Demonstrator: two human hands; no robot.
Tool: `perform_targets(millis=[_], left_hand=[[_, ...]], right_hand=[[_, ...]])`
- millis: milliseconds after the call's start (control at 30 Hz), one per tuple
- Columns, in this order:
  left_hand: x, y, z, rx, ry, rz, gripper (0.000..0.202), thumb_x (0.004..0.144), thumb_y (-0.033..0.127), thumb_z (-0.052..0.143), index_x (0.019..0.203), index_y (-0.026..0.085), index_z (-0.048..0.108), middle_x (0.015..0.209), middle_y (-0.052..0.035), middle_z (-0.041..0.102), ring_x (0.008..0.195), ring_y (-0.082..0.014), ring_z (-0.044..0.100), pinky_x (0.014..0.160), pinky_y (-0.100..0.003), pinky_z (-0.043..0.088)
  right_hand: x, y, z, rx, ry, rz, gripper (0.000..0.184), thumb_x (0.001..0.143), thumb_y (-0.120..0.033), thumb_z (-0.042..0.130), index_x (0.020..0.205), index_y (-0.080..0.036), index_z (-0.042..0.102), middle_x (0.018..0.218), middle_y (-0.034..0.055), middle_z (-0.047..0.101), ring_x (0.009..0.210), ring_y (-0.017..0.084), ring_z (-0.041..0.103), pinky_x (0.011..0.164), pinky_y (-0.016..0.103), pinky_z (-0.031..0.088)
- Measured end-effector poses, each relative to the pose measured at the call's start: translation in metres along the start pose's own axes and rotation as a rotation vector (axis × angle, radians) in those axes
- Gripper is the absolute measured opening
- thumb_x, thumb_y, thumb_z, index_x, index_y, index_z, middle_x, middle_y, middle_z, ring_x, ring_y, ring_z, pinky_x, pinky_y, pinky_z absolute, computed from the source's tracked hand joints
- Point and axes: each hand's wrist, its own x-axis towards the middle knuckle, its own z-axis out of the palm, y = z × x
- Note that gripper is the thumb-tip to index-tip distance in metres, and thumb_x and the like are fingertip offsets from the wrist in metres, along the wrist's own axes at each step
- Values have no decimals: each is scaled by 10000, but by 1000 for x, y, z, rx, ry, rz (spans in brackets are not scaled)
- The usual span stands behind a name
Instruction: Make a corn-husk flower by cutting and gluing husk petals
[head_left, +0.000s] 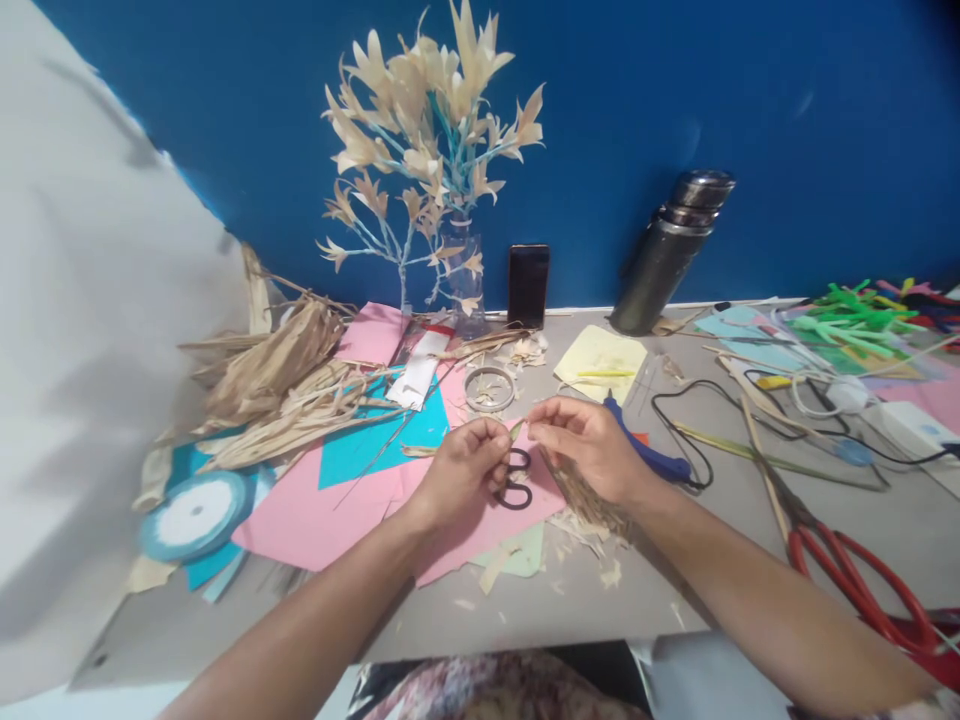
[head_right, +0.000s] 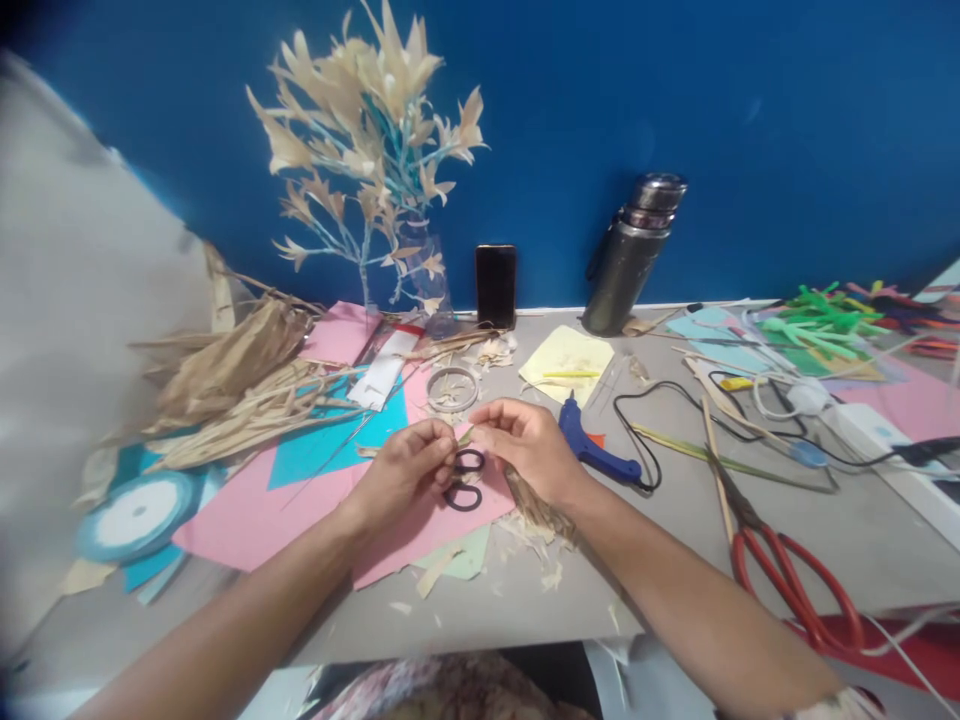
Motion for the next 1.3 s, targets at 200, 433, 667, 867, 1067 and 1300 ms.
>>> perform_targets(millis=[200, 433, 667, 867, 1067, 1300], left_hand=[[-6, -14, 9, -305, -135, -152, 290, 804, 358, 760, 767, 163, 548, 551, 36, 508, 450, -73, 410, 467, -217, 352], [-2, -11, 3, -205, -31, -86, 308, 784, 376, 772, 749, 168, 547, 526, 25, 542, 430, -96, 466, 455, -226, 386], [-4, -15, 6, -313, -120, -118, 270, 802, 339, 759, 783, 164, 554, 570, 30, 545, 432, -86, 450, 474, -246, 397], [-4, -6, 7, -55, 73, -7, 297, 803, 379, 741, 735, 166, 546, 601, 10, 576, 490, -99, 500, 507, -232, 403], [-6, 3, 2, 77, 179, 125, 451, 845, 555, 643, 632, 166, 562, 557, 11, 515, 488, -102, 456, 488, -228, 359], [-4, 3, 2, 179, 196, 116, 281, 821, 315, 642, 604, 172, 537, 532, 22, 506, 481, -96, 434, 491, -222, 338]], right_hand=[[-1, 4, 8, 176, -103, 96, 272, 759, -406, 803, 839, -161, 716, 696, 22, 693, 617, 139, 627, 610, 274, 505], [-4, 1, 10, 105, -39, 44, 279, 790, -414, 781, 910, -174, 707, 751, 11, 693, 611, 112, 603, 568, 231, 471], [-4, 3, 12, 76, -86, 19, 259, 803, -404, 756, 856, -157, 700, 755, 41, 724, 694, 170, 682, 699, 301, 540], [-6, 0, 12, -132, 6, -20, 130, 829, -295, 650, 794, -170, 651, 741, 22, 697, 654, 142, 628, 624, 248, 485], [-9, 2, 16, -539, 114, -123, 62, 785, -195, 610, 753, -195, 663, 657, -7, 684, 576, 131, 577, 571, 232, 416], [-9, 4, 15, -720, 66, -243, 97, 793, -146, 597, 752, -199, 667, 720, -1, 706, 635, 132, 599, 642, 239, 413]])
